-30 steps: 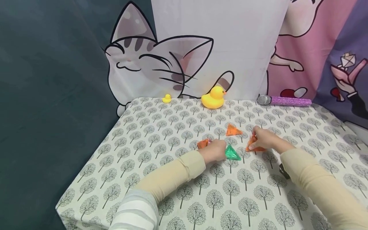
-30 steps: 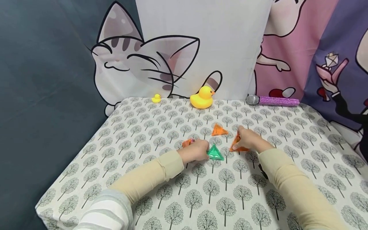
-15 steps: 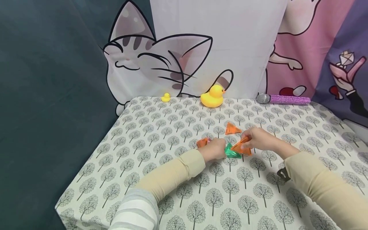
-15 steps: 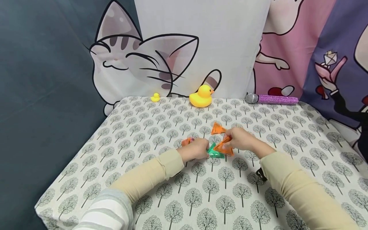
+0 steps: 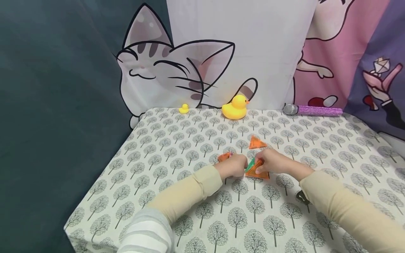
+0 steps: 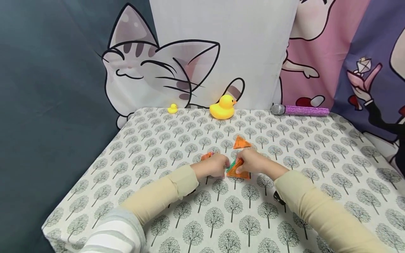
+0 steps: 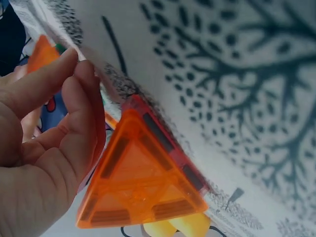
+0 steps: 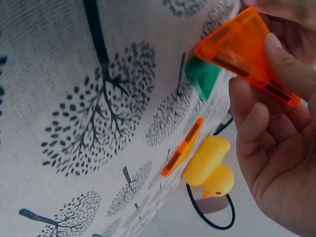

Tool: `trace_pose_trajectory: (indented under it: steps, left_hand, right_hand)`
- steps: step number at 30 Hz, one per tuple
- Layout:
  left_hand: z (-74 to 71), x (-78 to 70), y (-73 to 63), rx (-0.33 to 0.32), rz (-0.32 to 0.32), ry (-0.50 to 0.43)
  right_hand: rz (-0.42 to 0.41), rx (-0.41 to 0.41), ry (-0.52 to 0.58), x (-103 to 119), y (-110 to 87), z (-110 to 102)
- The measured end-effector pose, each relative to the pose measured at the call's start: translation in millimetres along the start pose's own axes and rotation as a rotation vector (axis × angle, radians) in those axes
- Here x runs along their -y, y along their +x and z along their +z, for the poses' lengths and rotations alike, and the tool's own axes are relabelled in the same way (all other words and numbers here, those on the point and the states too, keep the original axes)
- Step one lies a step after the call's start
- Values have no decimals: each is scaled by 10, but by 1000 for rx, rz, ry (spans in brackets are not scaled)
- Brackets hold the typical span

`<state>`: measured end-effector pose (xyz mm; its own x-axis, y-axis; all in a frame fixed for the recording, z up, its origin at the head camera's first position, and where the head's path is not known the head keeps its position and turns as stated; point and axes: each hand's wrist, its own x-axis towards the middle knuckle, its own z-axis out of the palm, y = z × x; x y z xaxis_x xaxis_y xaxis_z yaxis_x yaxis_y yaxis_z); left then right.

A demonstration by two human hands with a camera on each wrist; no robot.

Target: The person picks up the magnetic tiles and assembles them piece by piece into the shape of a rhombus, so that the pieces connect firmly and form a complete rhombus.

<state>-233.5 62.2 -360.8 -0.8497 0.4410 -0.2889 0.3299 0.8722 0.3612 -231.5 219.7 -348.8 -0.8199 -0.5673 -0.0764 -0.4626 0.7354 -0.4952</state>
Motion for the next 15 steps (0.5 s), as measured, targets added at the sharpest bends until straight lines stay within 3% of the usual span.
trace_pose_trajectory:
  steps: [5, 15]
  left_hand:
    - [5, 12, -38, 12, 44, -7]
    - [23, -2, -17, -43, 73, -42]
  right_hand:
    - [-2, -19, -81, 7, 30, 24]
    - [8, -25, -89, 47, 48, 23]
